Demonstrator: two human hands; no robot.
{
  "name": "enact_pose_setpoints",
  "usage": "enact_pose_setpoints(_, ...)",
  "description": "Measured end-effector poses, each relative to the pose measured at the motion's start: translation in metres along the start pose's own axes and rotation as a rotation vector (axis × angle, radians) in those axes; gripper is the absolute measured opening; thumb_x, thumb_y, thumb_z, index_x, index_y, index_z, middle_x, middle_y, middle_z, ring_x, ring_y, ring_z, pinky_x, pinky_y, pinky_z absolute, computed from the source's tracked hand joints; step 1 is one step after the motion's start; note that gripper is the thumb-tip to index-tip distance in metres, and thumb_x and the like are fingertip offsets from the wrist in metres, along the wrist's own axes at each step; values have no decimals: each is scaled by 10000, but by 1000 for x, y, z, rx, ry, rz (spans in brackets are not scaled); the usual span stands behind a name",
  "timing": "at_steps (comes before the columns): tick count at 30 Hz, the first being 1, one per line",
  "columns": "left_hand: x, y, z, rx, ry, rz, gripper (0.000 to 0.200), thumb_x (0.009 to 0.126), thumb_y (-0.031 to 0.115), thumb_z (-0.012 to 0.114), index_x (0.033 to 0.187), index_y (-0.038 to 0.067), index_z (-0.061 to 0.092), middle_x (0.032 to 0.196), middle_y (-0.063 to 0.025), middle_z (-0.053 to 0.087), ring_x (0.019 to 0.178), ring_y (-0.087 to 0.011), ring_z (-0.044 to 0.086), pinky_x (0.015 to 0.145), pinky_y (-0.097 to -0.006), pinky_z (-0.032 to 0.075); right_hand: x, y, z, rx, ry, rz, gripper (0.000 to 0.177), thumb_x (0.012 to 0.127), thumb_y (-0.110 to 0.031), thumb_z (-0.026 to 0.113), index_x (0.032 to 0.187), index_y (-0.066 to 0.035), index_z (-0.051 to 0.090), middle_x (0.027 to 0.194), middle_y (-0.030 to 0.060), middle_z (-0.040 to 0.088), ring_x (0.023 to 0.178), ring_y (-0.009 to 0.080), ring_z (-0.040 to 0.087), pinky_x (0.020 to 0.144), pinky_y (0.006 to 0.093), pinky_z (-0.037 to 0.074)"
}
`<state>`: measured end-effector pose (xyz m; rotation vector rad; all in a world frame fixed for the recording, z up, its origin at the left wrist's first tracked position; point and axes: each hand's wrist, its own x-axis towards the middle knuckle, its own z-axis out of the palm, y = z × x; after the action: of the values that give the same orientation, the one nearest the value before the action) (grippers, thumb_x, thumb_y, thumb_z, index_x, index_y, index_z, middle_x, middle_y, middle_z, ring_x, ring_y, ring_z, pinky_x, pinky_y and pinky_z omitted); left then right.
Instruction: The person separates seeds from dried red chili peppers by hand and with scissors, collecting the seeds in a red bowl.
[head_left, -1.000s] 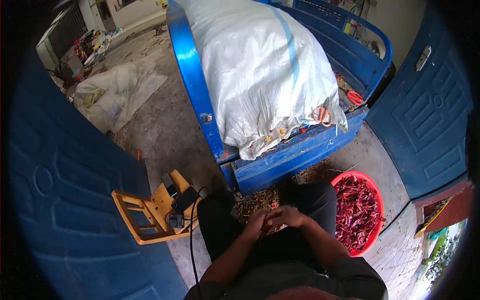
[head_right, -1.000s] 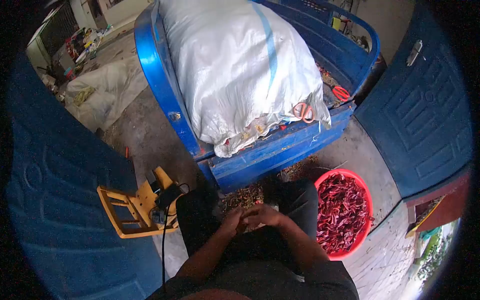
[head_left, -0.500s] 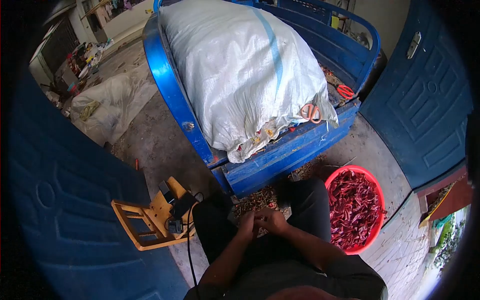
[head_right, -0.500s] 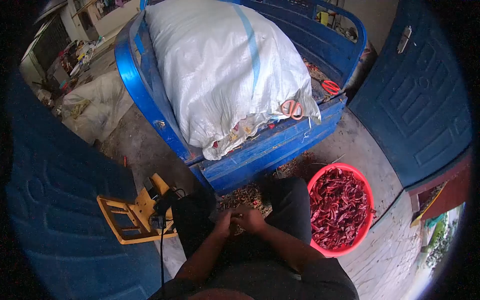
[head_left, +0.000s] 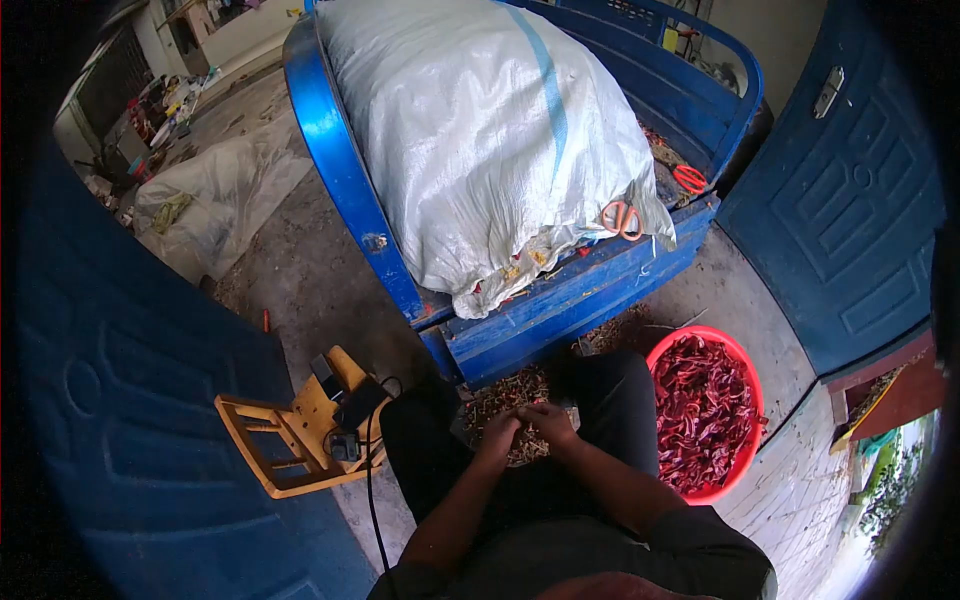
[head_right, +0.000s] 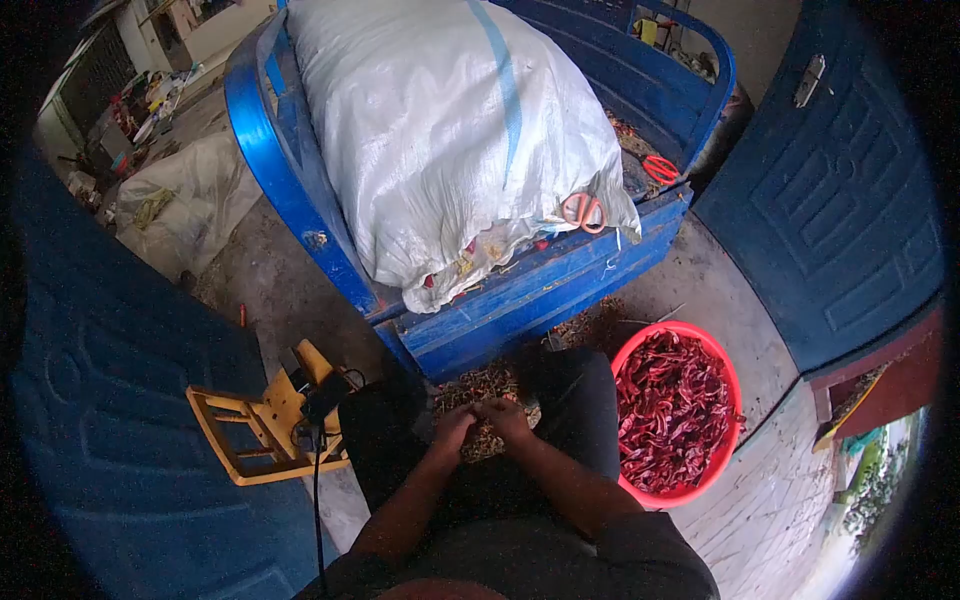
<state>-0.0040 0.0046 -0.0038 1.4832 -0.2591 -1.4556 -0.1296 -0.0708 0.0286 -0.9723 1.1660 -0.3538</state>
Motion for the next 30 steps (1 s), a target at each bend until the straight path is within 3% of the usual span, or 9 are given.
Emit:
enact_pose_setpoints(5,-20,16,2,-26,-27,27,236,914,154,563,1073,31,686,817,4,625,639,-77,533,559,-240,399,-5,-16,-3,91,-13,35,286,874,-358,740,832,-78,705,818,24,649,736,108,599,610,272,467)
enact_pose_setpoints(7,-21,20,0,1,-53,-41,231,917,159,563,1074,41,685,804,6,620,626,-75,525,553,-233,393,5,-10,-13,-197,-39,-73,268,879,-325,744,823,-65,706,803,23,640,752,113,601,616,282,474)
enact_pose_setpoints(9,-24,13,1,-132,-118,106,191,908,169,588,1026,47,675,793,4,619,625,-73,524,555,-231,396,-25,-51,-10,-274,-150,-358,201,887,-225,742,822,-38,707,808,29,641,757,110,602,622,279,485)
enact_pose_setpoints(11,-44,37,12,-156,-129,46,166,906,172,593,991,49,665,787,3,618,618,-73,523,553,-231,396,-12,-40,-16,-388,-131,-832,107,884,-122,732,850,-21,721,798,44,639,735,116,612,627,272,496)
enact_pose_setpoints(15,-34,37,11,-86,-190,-53,140,887,176,612,947,58,655,789,3,620,615,-73,527,553,-230,395,-12,-41,-29,-324,-240,-596,85,893,-104,725,888,-19,732,810,43,643,720,119,614,646,266,499)
enact_pose_setpoints(17,-26,28,13,-77,-175,-56,145,880,174,616,955,57,658,791,2,622,624,-75,538,563,-233,406,-2,-28,-36,-141,-286,-293,150,908,-140,729,875,7,727,805,63,689,741,130,646,662,315,525)
enact_pose_setpoints(21,-22,31,7,-39,-263,-87,185,853,162,634,986,38,667,794,-4,628,660,-85,571,603,-248,441,-1,-29,-36,29,-237,-133,209,925,-200,713,843,-7,710,751,51,672,663,106,609,618,295,493)
enact_pose_setpoints(26,-28,37,14,-68,-198,-37,224,873,195,638,1009,19,668,792,-5,633,631,-86,563,584,-252,429,0,-33,-35,238,-195,41,225,920,-257,717,880,-40,674,760,15,639,653,102,574,606,271,472)
enact_pose_setpoints(30,-32,37,12,2,-252,7,262,885,267,660,1022,43,665,733,25,597,590,-80,522,554,-260,396,9,-29,-47,316,-305,150,200,923,-250,704,901,-56,664,744,0,614,643,105,568,592,268,469)
